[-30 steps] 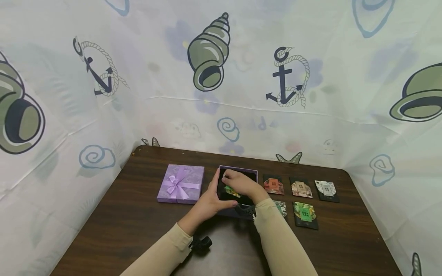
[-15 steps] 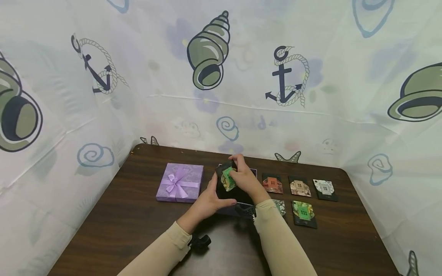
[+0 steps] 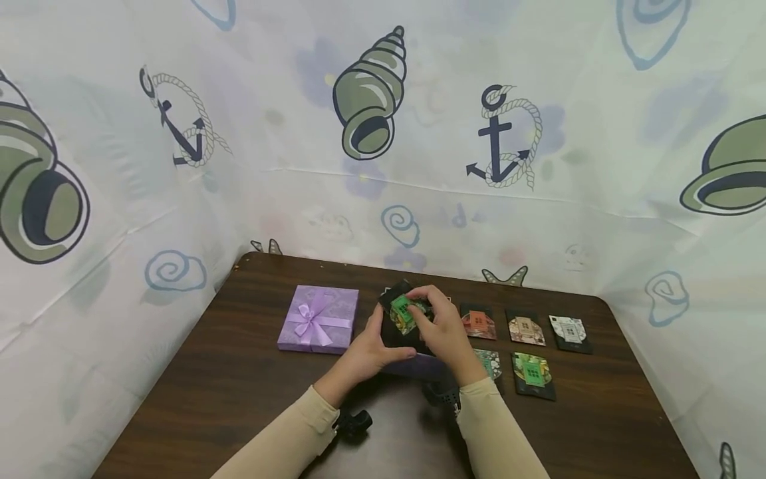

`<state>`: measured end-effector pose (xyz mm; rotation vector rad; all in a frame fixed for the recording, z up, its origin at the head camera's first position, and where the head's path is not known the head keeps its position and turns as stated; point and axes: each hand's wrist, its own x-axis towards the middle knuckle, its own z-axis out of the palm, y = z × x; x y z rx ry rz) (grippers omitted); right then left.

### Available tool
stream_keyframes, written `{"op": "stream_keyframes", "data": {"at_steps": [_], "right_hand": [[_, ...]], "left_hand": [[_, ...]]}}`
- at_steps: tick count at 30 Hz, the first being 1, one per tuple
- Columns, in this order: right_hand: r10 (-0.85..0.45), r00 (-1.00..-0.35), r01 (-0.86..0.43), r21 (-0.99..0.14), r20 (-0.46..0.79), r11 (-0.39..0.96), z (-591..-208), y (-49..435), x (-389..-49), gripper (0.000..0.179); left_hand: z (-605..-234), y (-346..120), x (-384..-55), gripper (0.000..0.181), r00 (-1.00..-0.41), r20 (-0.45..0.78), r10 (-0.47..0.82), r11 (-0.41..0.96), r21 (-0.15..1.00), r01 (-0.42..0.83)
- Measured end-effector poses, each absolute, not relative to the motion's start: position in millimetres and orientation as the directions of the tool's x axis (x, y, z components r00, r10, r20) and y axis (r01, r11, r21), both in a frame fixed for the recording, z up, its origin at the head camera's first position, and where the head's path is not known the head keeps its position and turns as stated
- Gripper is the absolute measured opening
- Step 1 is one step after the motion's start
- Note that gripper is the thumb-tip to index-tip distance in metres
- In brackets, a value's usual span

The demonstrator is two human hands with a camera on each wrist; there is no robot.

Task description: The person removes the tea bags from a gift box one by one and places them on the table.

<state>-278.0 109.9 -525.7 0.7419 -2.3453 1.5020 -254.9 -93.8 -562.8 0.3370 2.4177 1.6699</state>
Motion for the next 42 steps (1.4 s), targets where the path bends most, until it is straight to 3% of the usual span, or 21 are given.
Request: {"op": "stream_keyframes", "data": {"at_steps": [4,8,11,15,21,23,26,33,42], "right_hand": [[-0.212,-0.827,-0.558,-0.805,0.52,0.201,-538,117,-257,0.028],[-0.018,-0.8,-0.598,-0.795,0.6,0.096,-559,125,-240,0.021],[0.153,-0.783,-0.599,-0.797,0.603,0.076,-574,130,-227,0.017],[0.29,-0.713,-0.636,-0.763,0.639,0.116,-586,136,-212,0.013],[0.29,-0.499,-0.773,-0.571,0.817,0.277,-603,158,-201,0.019],[0.263,-0.477,-0.791,-0.54,0.839,0.287,-605,167,-197,0.022],[0.263,-0.5,-0.775,-0.562,0.825,0.29,-606,181,-190,0.021],[0.412,-0.538,-0.595,-0.677,0.736,0.433,-607,239,-179,0.021],[0.686,-0.548,-0.096,-0.851,0.478,0.517,-601,328,-170,0.023]], "left_hand": [[-562,-93,-254,0.137,-0.959,-0.032,0.281,0.368,0.927,0.077],[-562,-93,-253,0.136,-0.959,-0.052,0.277,0.389,0.919,0.063],[-563,-93,-253,0.135,-0.96,-0.047,0.277,0.385,0.92,0.067],[-563,-92,-253,0.135,-0.961,-0.048,0.273,0.38,0.923,0.062],[-563,-94,-252,0.135,-0.963,-0.053,0.265,0.387,0.92,0.056],[-562,-94,-253,0.136,-0.963,-0.05,0.265,0.39,0.919,0.059],[-563,-93,-255,0.136,-0.962,-0.045,0.268,0.391,0.918,0.066],[-564,-91,-254,0.14,-0.964,-0.046,0.263,0.387,0.92,0.062],[-564,-93,-256,0.139,-0.963,-0.052,0.263,0.379,0.924,0.053]]}}
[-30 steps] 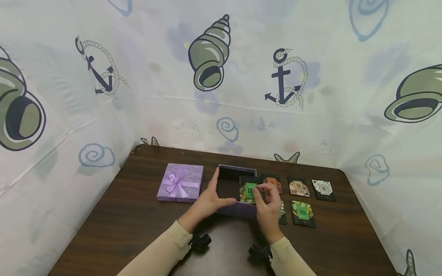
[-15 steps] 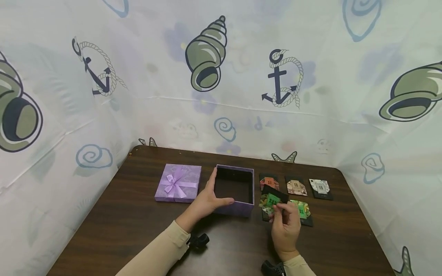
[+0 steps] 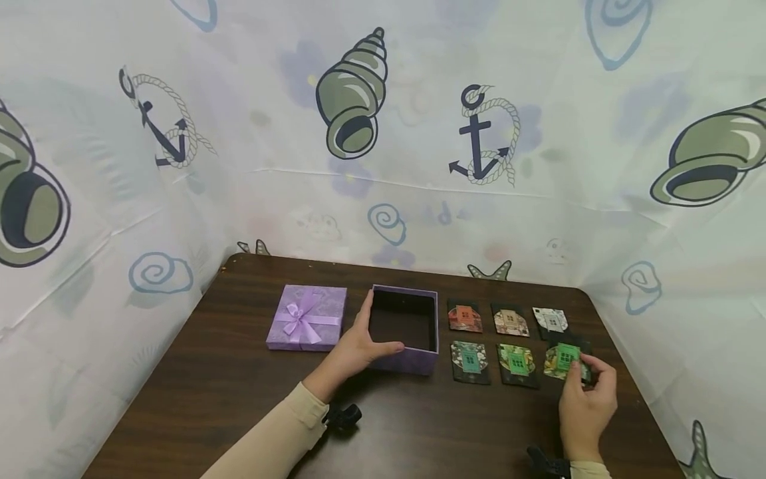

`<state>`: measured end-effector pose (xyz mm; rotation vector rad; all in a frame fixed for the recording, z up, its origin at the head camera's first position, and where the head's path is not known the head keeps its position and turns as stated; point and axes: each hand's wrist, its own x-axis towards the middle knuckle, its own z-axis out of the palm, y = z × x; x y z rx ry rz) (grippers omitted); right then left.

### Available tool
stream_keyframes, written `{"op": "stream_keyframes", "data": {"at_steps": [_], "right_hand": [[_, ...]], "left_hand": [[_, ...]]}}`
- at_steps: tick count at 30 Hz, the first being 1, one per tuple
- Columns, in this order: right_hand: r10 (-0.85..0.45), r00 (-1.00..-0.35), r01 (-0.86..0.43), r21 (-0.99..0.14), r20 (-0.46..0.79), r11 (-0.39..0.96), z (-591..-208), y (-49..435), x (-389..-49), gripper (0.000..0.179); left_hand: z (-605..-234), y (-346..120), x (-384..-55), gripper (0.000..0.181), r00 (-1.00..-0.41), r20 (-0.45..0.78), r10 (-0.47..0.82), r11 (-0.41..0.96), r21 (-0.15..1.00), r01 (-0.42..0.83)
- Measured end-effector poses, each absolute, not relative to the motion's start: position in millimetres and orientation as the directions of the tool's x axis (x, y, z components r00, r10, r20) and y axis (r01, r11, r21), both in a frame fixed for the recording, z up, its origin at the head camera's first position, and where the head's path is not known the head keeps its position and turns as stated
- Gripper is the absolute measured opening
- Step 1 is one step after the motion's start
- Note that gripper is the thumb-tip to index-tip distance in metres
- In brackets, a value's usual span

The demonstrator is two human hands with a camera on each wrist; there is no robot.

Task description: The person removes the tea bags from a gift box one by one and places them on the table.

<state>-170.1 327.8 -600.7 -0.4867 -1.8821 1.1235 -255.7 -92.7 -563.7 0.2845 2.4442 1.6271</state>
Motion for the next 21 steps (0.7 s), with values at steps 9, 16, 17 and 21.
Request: {"op": "stream_keyframes", "data": {"at_steps": [9,16,17,21], "right_hand": [[0.672,-0.621,0.054,-0.833,0.404,0.551,-597,364,-184,0.025],[0.554,-0.819,0.338,-0.656,0.148,0.675,-600,377,-184,0.032],[0.545,-0.828,0.349,-0.643,0.128,0.682,-600,377,-184,0.033],[0.512,-0.856,0.375,-0.6,0.067,0.706,-598,374,-183,0.039]], "left_hand": [[-564,-101,-256,0.139,-0.965,-0.039,0.259,0.357,0.932,0.058],[-564,-99,-261,0.139,-0.966,-0.023,0.258,0.375,0.924,0.078],[-564,-99,-261,0.14,-0.966,-0.021,0.257,0.378,0.922,0.08],[-565,-101,-260,0.141,-0.968,-0.016,0.249,0.393,0.916,0.086]]}}
